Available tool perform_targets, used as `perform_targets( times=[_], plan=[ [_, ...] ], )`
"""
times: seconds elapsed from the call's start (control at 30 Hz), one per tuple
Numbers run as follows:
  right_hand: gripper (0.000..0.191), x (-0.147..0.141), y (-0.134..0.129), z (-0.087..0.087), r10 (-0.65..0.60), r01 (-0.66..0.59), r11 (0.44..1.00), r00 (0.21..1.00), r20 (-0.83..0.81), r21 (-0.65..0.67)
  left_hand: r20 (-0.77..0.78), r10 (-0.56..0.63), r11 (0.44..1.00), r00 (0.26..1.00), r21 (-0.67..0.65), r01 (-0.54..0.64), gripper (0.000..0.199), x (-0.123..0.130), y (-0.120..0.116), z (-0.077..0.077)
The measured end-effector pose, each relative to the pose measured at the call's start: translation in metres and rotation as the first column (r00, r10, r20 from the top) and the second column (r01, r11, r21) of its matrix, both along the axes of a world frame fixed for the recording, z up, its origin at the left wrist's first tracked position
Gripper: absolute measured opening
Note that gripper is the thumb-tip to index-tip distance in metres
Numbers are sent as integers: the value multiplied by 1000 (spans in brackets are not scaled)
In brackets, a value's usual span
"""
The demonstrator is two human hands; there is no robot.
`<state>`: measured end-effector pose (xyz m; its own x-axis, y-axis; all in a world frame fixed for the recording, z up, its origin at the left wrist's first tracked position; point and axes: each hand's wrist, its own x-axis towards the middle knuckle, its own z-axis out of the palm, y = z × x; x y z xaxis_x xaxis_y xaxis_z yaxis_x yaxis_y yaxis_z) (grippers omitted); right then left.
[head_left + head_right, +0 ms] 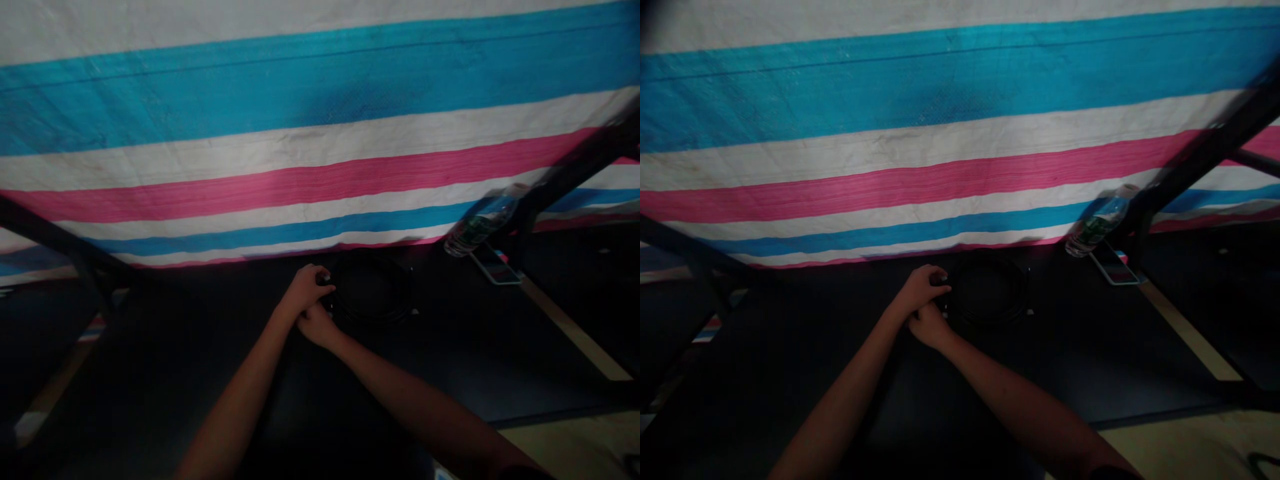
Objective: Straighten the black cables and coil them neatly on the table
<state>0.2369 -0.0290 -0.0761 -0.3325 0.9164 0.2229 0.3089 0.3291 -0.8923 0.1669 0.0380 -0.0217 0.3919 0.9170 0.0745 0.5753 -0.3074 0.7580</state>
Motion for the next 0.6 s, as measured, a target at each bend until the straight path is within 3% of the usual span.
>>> perform_targets(
  times=[0.2,0.37,0.5,0.6],
  plan=[
    [52,1,-1,3,-25,24,999,999,-29,-29,123,6,997,992,-74,3,23,-4,-2,-1],
    [24,2,3,8,28,-29,999,999,-27,-40,268,-1,983,964,-174,49,17,-14,0,-7],
    [20,6,-2,16,46,-46,999,999,-23,6,353,12,966,935,-244,80,16,-21,7,-15],
    [18,6,-15,25,92,-91,994,996,-19,61,393,77,963,916,-269,34,20,-24,12,-23]
  ],
)
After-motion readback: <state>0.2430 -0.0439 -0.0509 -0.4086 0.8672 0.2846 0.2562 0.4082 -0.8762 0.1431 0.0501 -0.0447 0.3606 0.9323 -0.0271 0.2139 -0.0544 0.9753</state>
